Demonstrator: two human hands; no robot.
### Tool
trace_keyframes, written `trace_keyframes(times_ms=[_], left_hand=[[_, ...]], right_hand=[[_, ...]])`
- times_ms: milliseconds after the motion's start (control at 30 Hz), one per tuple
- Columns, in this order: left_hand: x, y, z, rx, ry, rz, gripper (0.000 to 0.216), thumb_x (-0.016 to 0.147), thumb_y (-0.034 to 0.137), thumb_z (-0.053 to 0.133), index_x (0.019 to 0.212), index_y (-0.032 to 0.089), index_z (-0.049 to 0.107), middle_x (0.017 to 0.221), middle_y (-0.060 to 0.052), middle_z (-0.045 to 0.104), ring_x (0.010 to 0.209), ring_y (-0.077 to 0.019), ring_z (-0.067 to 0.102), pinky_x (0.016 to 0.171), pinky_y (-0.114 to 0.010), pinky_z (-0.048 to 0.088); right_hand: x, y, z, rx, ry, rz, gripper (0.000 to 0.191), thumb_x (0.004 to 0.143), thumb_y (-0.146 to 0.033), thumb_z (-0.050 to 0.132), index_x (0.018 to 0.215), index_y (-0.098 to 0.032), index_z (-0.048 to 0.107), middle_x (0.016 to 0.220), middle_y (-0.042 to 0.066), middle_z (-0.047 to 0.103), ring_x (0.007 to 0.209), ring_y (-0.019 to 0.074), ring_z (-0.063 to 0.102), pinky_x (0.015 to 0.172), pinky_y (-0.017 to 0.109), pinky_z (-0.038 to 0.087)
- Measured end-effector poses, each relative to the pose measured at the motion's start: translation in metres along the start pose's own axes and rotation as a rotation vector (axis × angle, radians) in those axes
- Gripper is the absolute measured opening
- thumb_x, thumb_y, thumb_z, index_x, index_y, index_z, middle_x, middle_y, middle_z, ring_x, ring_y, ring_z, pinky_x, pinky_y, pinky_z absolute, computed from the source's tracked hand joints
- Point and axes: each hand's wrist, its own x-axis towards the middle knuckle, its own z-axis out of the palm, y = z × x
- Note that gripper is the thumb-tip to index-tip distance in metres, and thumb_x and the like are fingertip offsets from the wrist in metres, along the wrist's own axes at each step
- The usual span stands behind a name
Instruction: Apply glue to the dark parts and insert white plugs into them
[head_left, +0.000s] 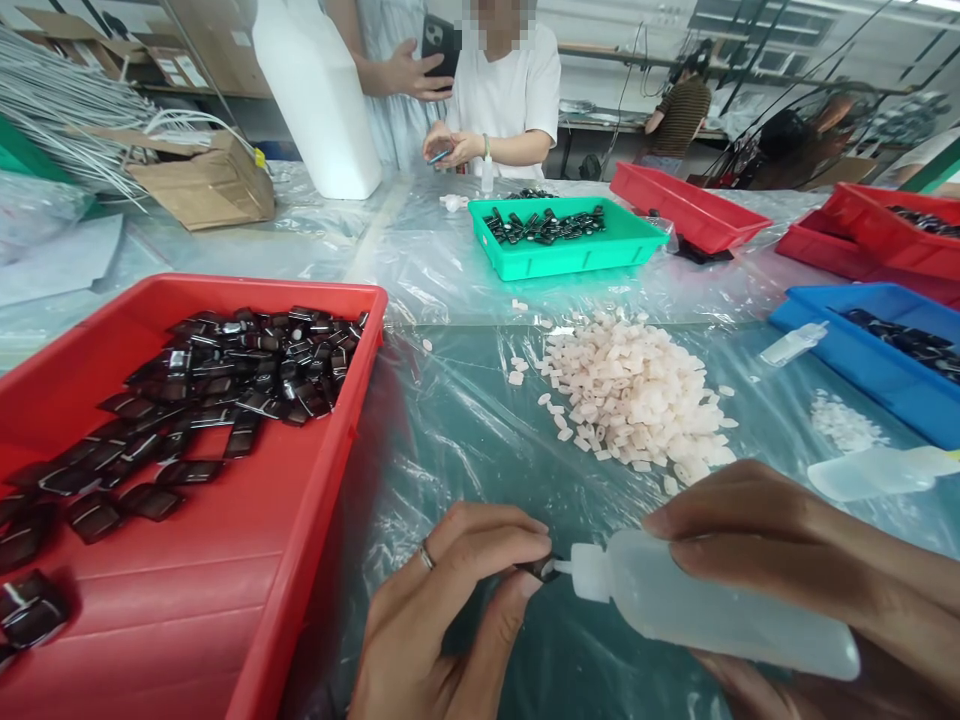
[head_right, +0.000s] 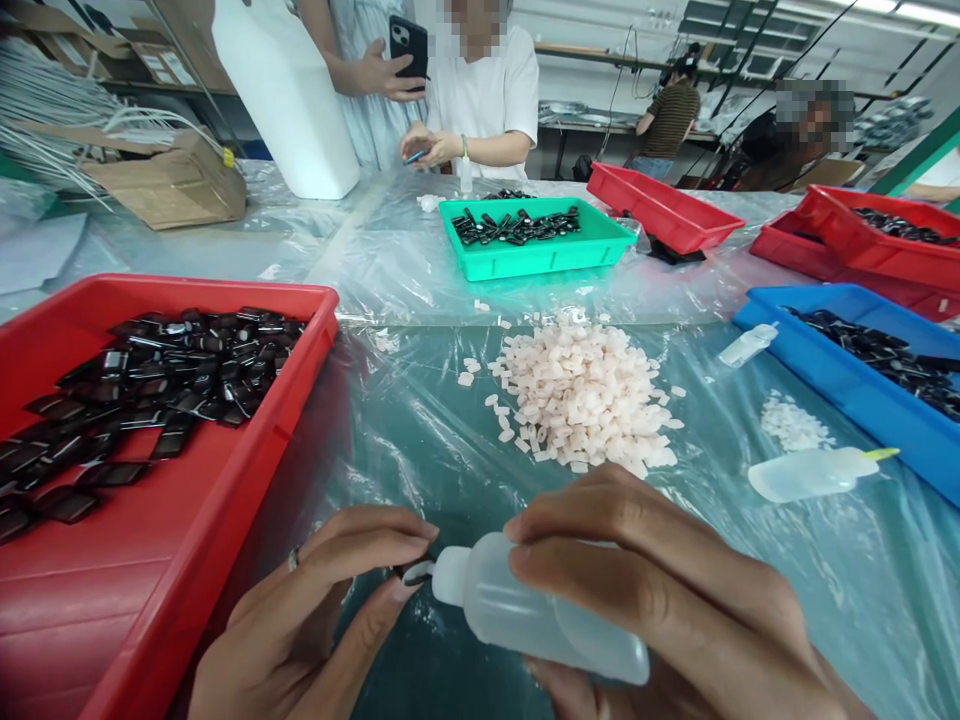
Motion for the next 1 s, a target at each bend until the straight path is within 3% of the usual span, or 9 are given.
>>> trace_keyframes(times_ms=[167,433,567,767,1000], left_hand=[[0.001,0.000,0.000,0.011,-0.015,0.016,0.034,0.092,0.000,0.060,0.112,0.026,0.069,0.106,0.001,0.074,0.099,-0.0118,0.071,0.088,-0.015,0.056],[-0.001,-0.002,0.001,-0.012,-0.029,0.005,0.036,0.093,-0.001,0.059,0.113,0.027,0.067,0.110,0.002,0.072,0.102,-0.0100,0.069,0.090,-0.014,0.054],[-0.004,-0.004,0.000,-0.014,-0.045,-0.002,0.035,0.094,0.000,0.058,0.115,0.028,0.066,0.111,0.003,0.071,0.103,-0.0090,0.069,0.091,-0.013,0.053],[-0.005,-0.002,0.002,-0.039,-0.029,-0.068,0.031,0.095,0.005,0.061,0.113,0.029,0.066,0.106,0.004,0.071,0.097,-0.0100,0.071,0.086,-0.014,0.055],[-0.006,-0.003,0.002,-0.060,-0.030,-0.091,0.031,0.095,0.006,0.063,0.114,0.031,0.065,0.105,0.004,0.071,0.095,-0.0104,0.071,0.084,-0.014,0.055]], right_hand=[[0.006,0.003,-0.008,-0.060,-0.084,-0.047,0.025,0.091,-0.024,0.074,0.113,-0.016,0.066,0.108,0.011,0.068,0.101,0.0222,0.068,0.085,0.032,0.063],[0.015,0.000,-0.007,-0.054,-0.061,-0.059,0.014,0.098,-0.026,0.067,0.105,-0.013,0.068,0.101,0.010,0.068,0.095,0.0181,0.069,0.081,0.026,0.062],[0.010,0.001,-0.004,-0.051,-0.041,-0.056,0.015,0.098,-0.024,0.066,0.107,-0.013,0.068,0.105,0.010,0.065,0.098,0.0193,0.067,0.085,0.030,0.061],[-0.001,0.003,-0.001,-0.051,-0.021,-0.061,0.043,0.081,-0.001,0.067,0.122,-0.013,0.062,0.116,0.010,0.062,0.105,0.0233,0.063,0.082,0.037,0.060],[-0.004,0.001,-0.003,-0.090,-0.087,-0.084,0.050,0.081,0.003,0.064,0.128,-0.014,0.059,0.121,0.010,0.061,0.109,0.0244,0.061,0.077,0.038,0.062]])
